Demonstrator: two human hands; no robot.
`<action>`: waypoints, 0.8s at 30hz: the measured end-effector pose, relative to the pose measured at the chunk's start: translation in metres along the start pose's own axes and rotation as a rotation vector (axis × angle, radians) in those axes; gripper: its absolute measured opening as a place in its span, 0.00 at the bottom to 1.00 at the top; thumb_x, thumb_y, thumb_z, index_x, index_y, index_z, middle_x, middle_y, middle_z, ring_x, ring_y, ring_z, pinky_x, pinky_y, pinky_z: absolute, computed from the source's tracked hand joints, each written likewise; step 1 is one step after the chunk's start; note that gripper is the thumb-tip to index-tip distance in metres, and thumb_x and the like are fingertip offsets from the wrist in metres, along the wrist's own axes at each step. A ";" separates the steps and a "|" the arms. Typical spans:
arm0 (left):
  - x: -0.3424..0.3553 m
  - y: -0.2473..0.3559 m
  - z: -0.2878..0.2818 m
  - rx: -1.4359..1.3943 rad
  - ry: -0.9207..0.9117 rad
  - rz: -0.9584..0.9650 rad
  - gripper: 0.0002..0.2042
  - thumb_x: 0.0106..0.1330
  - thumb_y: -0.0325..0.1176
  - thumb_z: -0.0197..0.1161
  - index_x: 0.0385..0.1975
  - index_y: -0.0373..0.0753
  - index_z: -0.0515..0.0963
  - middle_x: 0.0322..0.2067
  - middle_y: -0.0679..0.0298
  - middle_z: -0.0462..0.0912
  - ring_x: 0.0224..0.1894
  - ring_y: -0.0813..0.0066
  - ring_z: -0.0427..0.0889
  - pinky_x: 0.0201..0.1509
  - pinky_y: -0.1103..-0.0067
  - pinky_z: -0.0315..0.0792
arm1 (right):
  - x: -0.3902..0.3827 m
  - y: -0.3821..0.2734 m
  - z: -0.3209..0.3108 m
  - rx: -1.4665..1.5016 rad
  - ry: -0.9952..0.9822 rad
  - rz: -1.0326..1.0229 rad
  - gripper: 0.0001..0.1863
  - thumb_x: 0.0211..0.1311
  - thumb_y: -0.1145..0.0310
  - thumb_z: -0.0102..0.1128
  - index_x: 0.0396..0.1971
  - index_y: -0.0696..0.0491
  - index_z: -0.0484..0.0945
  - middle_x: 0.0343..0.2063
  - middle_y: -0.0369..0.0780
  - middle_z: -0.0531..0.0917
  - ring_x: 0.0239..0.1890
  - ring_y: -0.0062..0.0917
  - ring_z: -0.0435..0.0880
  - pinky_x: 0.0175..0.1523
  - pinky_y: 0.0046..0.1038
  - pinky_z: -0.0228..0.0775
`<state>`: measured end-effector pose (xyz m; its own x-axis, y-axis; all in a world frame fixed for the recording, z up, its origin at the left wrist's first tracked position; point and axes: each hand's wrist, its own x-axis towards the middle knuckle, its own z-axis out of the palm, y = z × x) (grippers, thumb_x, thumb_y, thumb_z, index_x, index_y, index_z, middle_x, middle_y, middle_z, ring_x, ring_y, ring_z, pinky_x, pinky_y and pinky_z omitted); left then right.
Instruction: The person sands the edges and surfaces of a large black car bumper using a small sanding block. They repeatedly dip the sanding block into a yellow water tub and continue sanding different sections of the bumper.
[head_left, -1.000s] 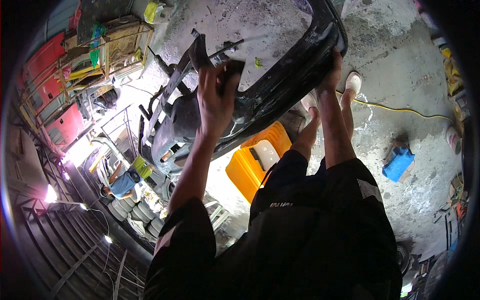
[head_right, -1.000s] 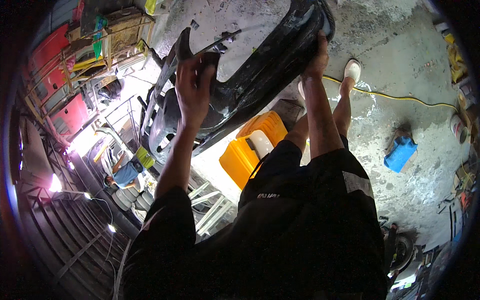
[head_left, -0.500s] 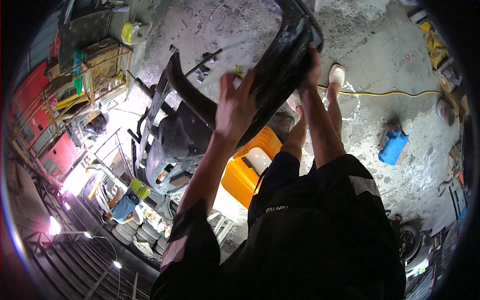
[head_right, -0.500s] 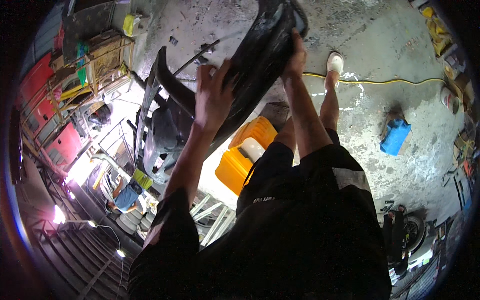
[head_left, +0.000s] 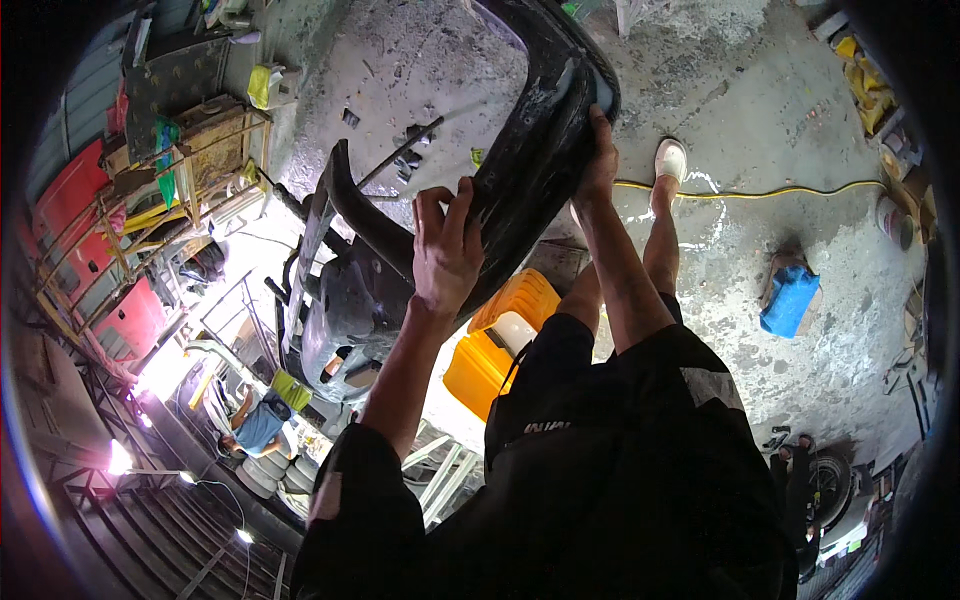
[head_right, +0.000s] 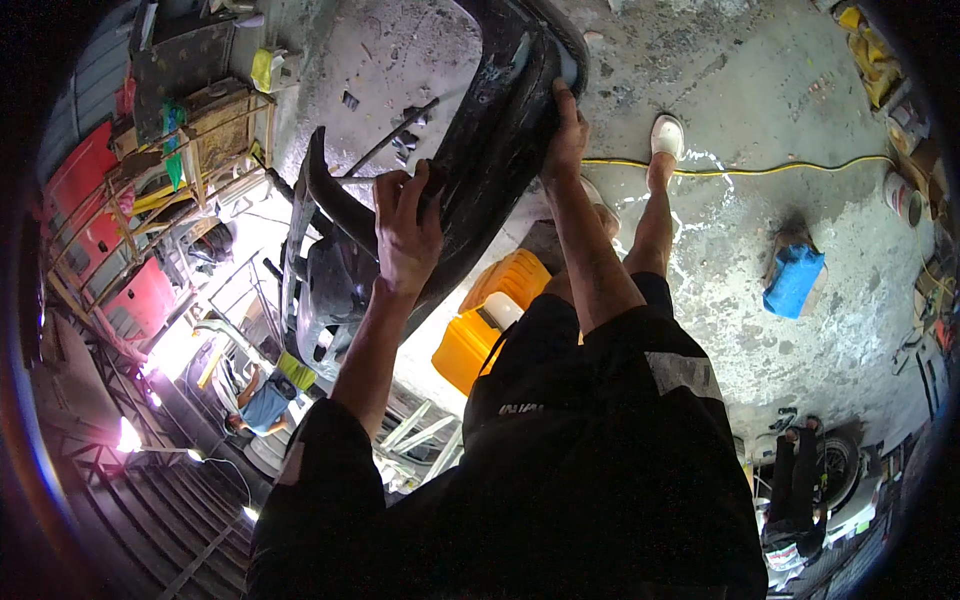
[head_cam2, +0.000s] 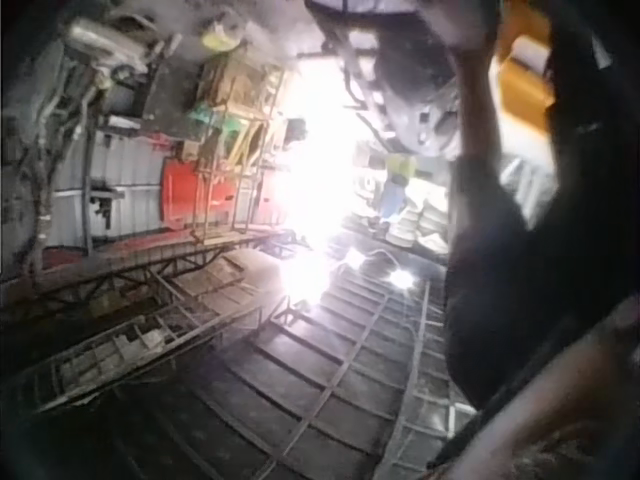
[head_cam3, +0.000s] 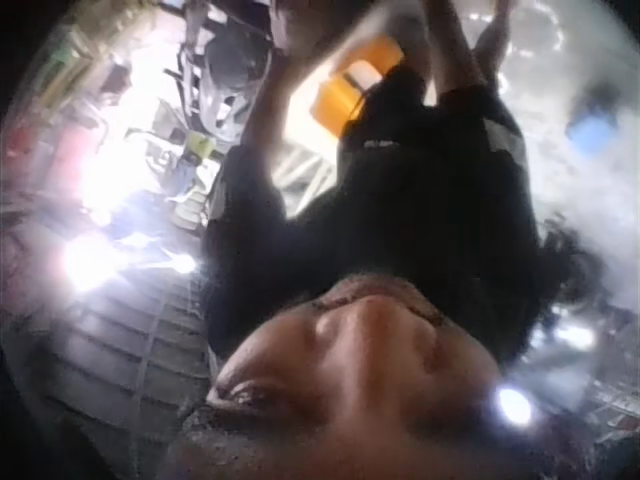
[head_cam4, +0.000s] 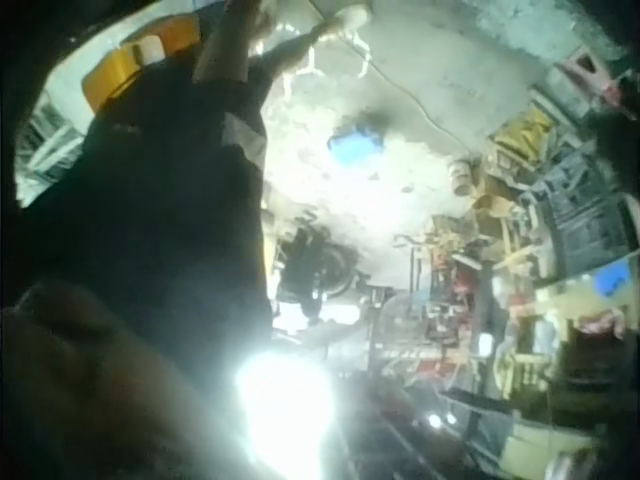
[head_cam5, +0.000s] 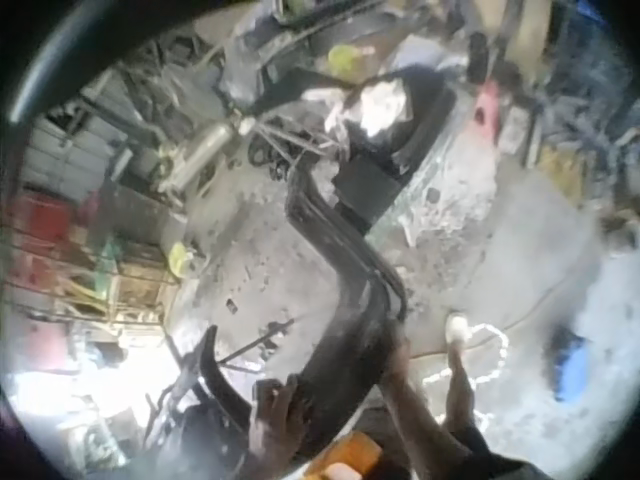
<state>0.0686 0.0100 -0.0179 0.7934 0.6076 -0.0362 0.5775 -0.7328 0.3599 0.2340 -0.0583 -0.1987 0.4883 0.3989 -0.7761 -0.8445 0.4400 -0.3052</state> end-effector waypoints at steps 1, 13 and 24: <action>0.011 0.006 0.001 0.068 0.006 0.026 0.23 0.59 0.20 0.68 0.57 0.34 0.80 0.44 0.48 0.73 0.48 0.50 0.77 0.52 0.59 0.76 | 0.000 0.003 -0.002 0.018 -0.038 -0.009 0.31 0.65 0.53 0.68 0.51 0.70 0.80 0.46 0.46 0.86 0.45 0.31 0.85 0.56 0.31 0.76; 0.000 0.010 0.000 -0.003 -0.011 -0.042 0.25 0.57 0.18 0.66 0.58 0.33 0.78 0.43 0.46 0.72 0.49 0.48 0.76 0.52 0.60 0.77 | 0.015 0.003 -0.016 -0.032 -0.058 -0.099 0.30 0.65 0.53 0.68 0.50 0.68 0.82 0.48 0.47 0.86 0.47 0.30 0.85 0.57 0.31 0.75; -0.028 -0.003 -0.009 0.024 0.042 -0.036 0.24 0.57 0.19 0.67 0.58 0.34 0.79 0.43 0.49 0.75 0.48 0.50 0.78 0.52 0.63 0.77 | 0.008 0.001 -0.006 0.061 -0.106 -0.031 0.29 0.65 0.51 0.68 0.48 0.66 0.83 0.41 0.43 0.88 0.43 0.27 0.86 0.54 0.29 0.77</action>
<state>0.0431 -0.0021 -0.0093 0.7635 0.6457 -0.0097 0.6106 -0.7170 0.3363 0.2356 -0.0594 -0.2083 0.5373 0.4655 -0.7034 -0.8153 0.5002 -0.2918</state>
